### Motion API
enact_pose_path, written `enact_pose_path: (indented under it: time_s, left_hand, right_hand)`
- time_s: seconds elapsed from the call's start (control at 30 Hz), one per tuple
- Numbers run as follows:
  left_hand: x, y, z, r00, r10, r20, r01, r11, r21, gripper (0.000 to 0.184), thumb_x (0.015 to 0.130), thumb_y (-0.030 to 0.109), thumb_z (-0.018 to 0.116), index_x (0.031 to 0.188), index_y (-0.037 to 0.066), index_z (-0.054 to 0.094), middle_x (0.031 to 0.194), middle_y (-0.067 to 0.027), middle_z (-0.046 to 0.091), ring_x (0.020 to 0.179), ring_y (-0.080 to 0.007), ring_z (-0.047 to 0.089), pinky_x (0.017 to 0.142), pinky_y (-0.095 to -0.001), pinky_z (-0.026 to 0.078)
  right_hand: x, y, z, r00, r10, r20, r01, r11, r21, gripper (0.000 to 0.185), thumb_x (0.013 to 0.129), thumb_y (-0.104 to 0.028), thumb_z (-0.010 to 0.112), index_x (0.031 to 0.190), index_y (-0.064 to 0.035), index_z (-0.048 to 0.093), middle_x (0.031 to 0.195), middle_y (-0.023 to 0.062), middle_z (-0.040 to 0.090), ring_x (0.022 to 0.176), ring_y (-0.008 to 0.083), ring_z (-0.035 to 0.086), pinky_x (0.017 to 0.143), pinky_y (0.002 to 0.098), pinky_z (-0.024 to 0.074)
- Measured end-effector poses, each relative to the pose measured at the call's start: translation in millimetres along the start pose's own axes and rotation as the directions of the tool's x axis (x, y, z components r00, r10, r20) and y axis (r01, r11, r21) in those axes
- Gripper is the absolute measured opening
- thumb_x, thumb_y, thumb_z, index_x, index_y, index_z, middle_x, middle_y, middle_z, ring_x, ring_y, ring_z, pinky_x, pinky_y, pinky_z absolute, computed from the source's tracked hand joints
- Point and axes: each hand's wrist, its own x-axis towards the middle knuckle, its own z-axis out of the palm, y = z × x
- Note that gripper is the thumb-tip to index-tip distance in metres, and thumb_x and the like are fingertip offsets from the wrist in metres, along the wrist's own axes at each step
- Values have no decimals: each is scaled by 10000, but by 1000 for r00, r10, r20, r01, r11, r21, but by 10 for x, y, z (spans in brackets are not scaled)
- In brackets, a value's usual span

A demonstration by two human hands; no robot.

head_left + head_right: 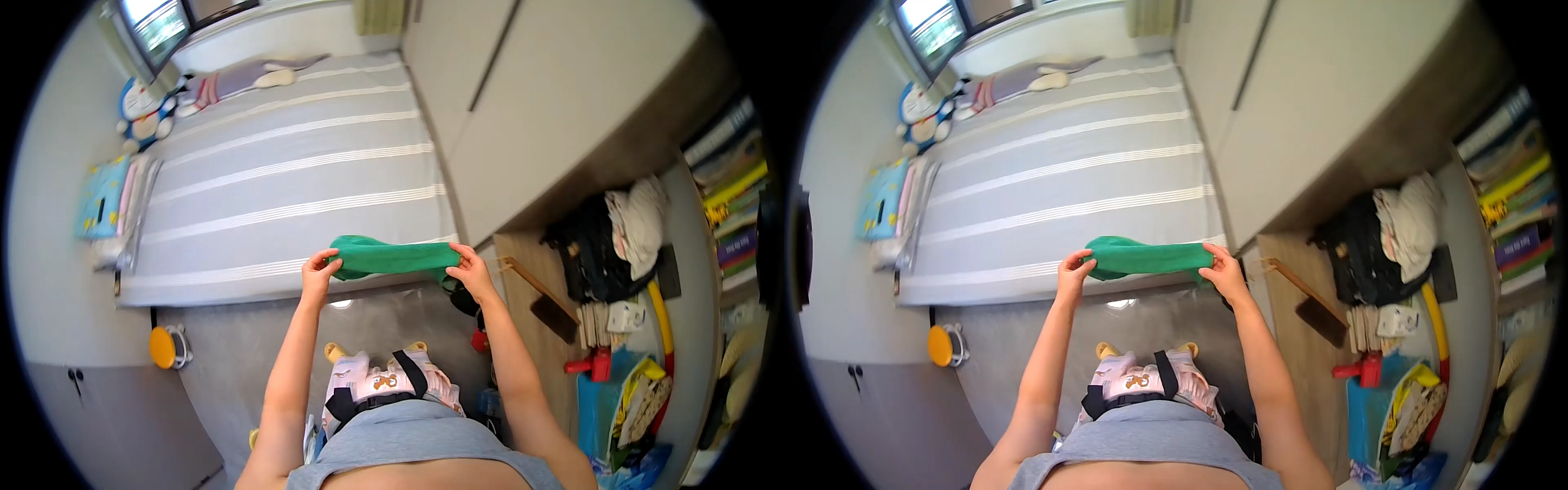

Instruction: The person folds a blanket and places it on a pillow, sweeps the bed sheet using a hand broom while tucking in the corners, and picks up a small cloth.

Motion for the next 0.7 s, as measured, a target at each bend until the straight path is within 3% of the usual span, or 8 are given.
enact_pose_path:
  time_s: [0.13, 0.27, 0.37, 0.4, 0.5, 0.53, 0.63, 0.7]
  left_hand:
    - [-83, 90, -1125, 951, 298, -84, -207, 814, 542, 227, 648, -2, 657, 861, 77, 651, 723, -19, 524, 646, -97, 487, 574, -214, 395]
    - [-389, 338, -2074, 898, 432, -82, -198, 564, 801, 142, 661, 100, 685, 798, 75, 653, 737, -80, 532, 625, -211, 496, 567, -302, 412]
    - [-700, 432, -2763, 931, 314, -188, -9, 533, 846, 163, 657, 117, 694, 804, 64, 647, 718, -68, 526, 630, -192, 491, 590, -282, 408]
    - [-806, 411, -2966, 863, 491, -121, -89, 383, 919, 155, 710, 174, 669, 783, 44, 626, 706, -44, 530, 628, -149, 490, 601, -275, 406]
    - [-1093, 311, -3464, 804, 395, -444, -92, 821, 563, 245, 789, 274, 605, 781, 29, 596, 688, -17, 527, 592, -121, 463, 578, -261, 386]
    - [-1215, 257, -3670, 831, 136, -539, -2, 970, 241, 313, 833, 354, 543, 800, 45, 574, 693, 15, 525, 625, -70, 464, 599, -216, 385]
    - [-1499, 328, -3985, 798, -5, -603, -107, 983, -150, 327, 830, 381, 541, 816, 55, 563, 710, 27, 536, 647, -62, 488, 612, -203, 404]
    - [-1641, 454, -4136, 781, -157, -605, -88, 931, -355, 341, 820, 379, 552, 860, 41, 564, 750, -3, 568, 690, -95, 530, 662, -233, 436]
  right_hand:
    - [387, 177, 898, 972, -158, 172, 228, 800, -556, 438, 676, 61, 582, 1105, 10, 512, 1019, 75, 486, 854, 152, 524, 719, 258, 449]
    - [686, 405, 1897, 956, -185, 229, 292, 692, -660, 273, 669, 22, 594, 937, -20, 616, 829, 91, 562, 658, 195, 539, 605, 269, 436]
    - [901, 569, 2531, 935, -2, 356, 292, 573, -766, 253, 667, -22, 616, 920, -24, 623, 825, 82, 548, 652, 169, 532, 593, 277, 430]
    - [1006, 629, 2725, 901, 196, 386, 173, 654, -736, 190, 664, -85, 632, 843, -22, 634, 834, 106, 562, 712, 188, 547, 639, 299, 429]
    - [1114, 665, 3324, 786, 284, 550, 147, 778, -611, 147, 686, -124, 624, 788, -18, 635, 860, 81, 585, 814, 162, 546, 708, 282, 406]
    - [1113, 630, 3533, 734, 248, 632, 101, 881, -462, 145, 743, -166, 603, 813, -42, 623, 878, 49, 591, 876, 143, 529, 774, 264, 384]
    - [1108, 581, 4273, 569, 339, 750, -465, 884, -47, 153, 788, -171, 578, 904, -71, 587, 879, 27, 584, 850, 130, 529, 809, 261, 380]
    - [1087, 699, 4741, 561, 366, 743, -507, 861, -40, 182, 840, -187, 529, 973, -64, 541, 850, 17, 580, 793, 109, 537, 745, 248, 422]
